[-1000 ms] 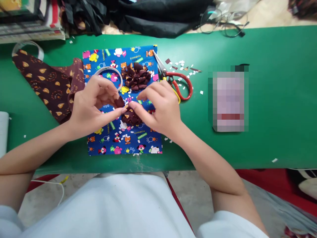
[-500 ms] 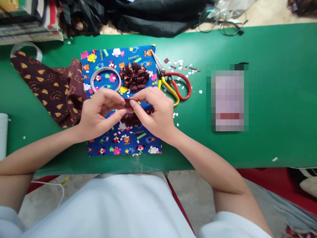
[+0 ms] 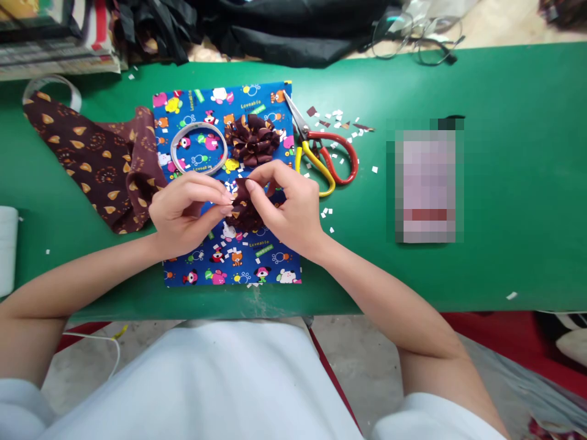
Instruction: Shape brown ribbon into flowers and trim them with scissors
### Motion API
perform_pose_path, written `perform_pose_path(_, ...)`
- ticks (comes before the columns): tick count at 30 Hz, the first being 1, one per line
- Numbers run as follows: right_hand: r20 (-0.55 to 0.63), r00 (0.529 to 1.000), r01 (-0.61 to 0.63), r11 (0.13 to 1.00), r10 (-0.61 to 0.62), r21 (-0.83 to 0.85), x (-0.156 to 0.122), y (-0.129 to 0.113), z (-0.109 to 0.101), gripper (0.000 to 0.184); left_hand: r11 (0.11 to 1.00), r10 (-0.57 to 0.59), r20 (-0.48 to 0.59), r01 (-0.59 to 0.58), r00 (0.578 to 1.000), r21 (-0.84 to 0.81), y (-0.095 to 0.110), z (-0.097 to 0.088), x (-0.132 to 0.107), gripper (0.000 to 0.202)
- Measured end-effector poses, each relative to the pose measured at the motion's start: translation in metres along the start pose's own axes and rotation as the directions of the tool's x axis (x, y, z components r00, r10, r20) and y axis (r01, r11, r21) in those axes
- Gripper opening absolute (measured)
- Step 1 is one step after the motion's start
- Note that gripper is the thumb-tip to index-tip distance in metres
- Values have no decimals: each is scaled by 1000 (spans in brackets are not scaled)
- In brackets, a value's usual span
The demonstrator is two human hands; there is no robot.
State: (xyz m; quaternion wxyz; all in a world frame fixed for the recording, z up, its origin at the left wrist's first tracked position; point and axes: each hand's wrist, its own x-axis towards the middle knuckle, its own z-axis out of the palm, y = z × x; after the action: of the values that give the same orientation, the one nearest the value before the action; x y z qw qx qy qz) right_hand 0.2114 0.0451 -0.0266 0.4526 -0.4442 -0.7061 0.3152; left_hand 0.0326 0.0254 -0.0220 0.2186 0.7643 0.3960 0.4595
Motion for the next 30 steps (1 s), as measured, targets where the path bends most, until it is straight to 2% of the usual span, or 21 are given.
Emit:
perform_pose_path(6, 47, 999, 18, 999, -16, -40, -2, -7, 0, 5, 998, -67, 2, 67, 998, -6, -2, 1, 0, 10)
perform_pose_path(15, 50, 996, 79, 993, -75, -86, -4, -7, 1, 6, 959, -229, 4, 227, 973, -169, -2, 5, -2, 11)
perform_pose_path(21, 46, 991, 129, 984, -124, -120, -3, -6, 1, 7, 931, -290, -13, 279, 957, -235, -1, 8, -3, 15)
perform_pose_path(30, 98, 944, 327, 924, -314, -196, -4, 4, 0, 10, 924, -302, -25, 286, 953, -255, -2, 9, -2, 16)
